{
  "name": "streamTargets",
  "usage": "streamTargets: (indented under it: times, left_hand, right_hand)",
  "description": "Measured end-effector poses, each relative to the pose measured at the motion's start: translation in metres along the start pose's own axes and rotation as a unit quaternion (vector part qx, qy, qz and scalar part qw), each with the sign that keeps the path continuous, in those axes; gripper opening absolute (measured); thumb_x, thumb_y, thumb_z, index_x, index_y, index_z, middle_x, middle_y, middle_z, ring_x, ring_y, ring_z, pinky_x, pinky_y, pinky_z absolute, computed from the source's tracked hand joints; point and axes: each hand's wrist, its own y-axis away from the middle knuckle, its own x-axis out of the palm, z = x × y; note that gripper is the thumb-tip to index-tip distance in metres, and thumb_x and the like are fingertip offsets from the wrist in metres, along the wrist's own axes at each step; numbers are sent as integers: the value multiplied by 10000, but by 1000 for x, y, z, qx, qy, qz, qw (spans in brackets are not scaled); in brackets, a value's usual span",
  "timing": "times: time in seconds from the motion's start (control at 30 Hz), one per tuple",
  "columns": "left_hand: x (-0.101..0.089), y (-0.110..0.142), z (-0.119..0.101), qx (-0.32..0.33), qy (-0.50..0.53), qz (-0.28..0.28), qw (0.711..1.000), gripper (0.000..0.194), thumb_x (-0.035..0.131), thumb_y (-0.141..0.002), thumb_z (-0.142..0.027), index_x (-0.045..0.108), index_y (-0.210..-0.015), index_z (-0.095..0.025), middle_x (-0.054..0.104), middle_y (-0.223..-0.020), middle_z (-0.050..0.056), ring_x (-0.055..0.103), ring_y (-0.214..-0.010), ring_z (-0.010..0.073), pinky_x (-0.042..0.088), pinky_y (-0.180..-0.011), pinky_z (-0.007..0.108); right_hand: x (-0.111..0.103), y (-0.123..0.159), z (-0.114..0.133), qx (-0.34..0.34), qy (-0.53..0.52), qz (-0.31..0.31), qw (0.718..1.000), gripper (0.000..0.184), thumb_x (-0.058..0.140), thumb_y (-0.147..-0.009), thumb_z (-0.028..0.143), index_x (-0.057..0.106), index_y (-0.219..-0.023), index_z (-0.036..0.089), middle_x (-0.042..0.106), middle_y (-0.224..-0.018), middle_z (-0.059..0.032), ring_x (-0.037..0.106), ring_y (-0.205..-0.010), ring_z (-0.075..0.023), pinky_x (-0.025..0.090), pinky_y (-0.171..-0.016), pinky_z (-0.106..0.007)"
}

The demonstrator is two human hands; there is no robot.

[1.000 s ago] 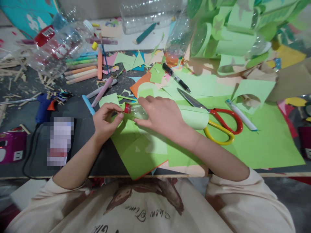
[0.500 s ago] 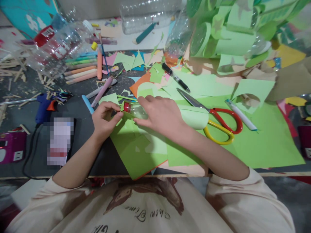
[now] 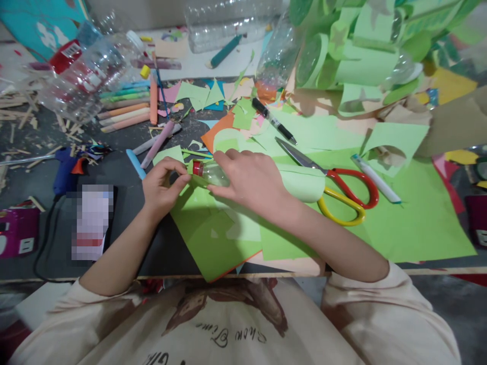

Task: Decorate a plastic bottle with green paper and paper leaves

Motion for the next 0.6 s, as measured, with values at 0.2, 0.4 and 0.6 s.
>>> streamTargets:
  times: [0.2,0.4,0.6]
  left_hand:
    - [1,0,0,10,-2,2,1000,222,599,-882,-394,583,-776,-199,596,-725,-4,544,-659,111,438,-607,237]
    - [0,-1,-1,-35,83,-12,996,203,639,-859,-410,606,-840,-211,584,-729,-12,547,-641,100,437,-602,220]
    - [2,-6,-3,-172,146,24,974,292,722,-766,-472,632,-765,-194,571,-628,-26,515,-538,86,433,-551,216]
  right_hand:
    - [2,0,0,-3,3,-9,1000,470,569,-860,532,618,-1149,164,727,-1008,-118,648,-801,-245,202,-561,-288]
    - [3,0,0,-15,3,-3,1000,462,585,-855,521,618,-1147,164,729,-1016,-111,657,-805,-251,214,-560,-290]
    - [9,0,3,-33,19,5,999,403,596,-860,474,617,-1128,173,726,-1034,-107,654,-809,-253,217,-569,-301]
